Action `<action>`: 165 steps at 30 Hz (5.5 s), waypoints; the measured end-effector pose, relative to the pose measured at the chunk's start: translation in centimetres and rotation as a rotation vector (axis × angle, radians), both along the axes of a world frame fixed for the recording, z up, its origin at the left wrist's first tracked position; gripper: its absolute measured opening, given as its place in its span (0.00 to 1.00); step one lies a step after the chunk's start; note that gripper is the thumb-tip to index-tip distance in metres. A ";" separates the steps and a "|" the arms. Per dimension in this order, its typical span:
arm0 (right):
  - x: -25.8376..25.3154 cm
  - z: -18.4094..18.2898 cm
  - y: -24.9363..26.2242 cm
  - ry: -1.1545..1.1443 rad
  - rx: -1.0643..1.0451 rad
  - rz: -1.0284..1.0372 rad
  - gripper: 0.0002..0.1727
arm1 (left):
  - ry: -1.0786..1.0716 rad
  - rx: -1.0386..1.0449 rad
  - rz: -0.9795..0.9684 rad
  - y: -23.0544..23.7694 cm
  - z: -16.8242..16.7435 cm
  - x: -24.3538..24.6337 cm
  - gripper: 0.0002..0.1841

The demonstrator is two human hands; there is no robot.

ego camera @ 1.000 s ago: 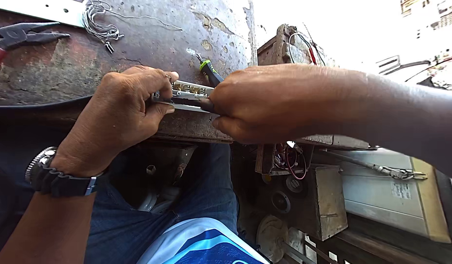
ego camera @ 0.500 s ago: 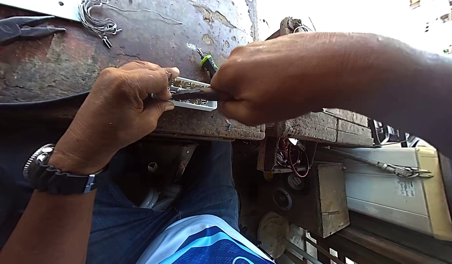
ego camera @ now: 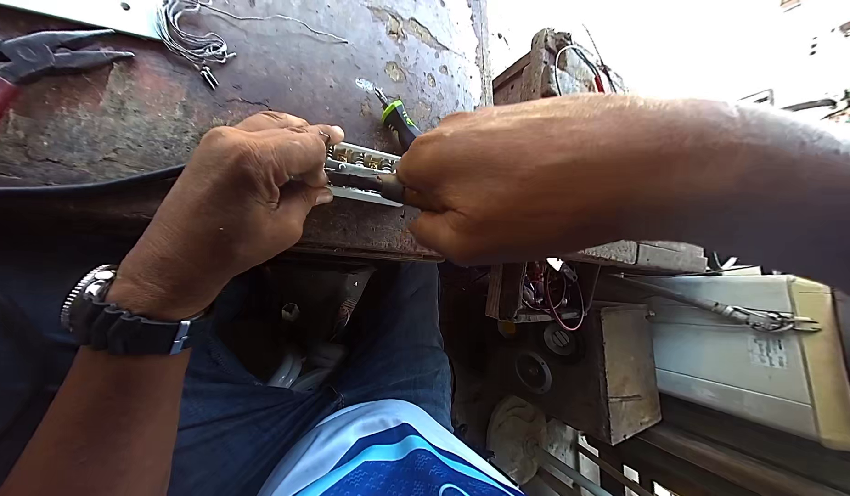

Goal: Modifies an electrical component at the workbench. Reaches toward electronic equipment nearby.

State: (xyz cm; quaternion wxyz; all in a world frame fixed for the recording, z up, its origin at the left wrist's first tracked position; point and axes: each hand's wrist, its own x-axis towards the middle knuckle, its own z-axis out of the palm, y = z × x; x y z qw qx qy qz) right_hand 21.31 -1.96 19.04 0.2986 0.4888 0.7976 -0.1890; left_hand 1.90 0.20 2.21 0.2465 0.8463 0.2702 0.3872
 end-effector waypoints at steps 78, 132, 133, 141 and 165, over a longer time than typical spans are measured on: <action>4.3 -1.7 2.8 -0.003 0.390 0.535 0.17 | 0.065 0.013 -0.032 -0.9 0.0 -0.8 0.04; -9.0 -7.5 12.4 0.443 0.437 0.494 0.16 | 0.058 -0.069 0.036 -0.7 0.7 -1.1 0.20; -9.3 -7.4 12.1 0.473 0.443 0.510 0.16 | 0.060 -0.065 0.038 -0.7 0.6 -1.0 0.19; -10.6 -7.4 11.3 0.405 0.264 0.569 0.08 | 0.080 -0.021 0.074 -1.1 0.2 -0.7 0.16; -5.6 -1.8 -1.6 1.574 1.026 -0.179 0.12 | 0.157 0.211 0.139 -1.0 -1.3 -2.0 0.20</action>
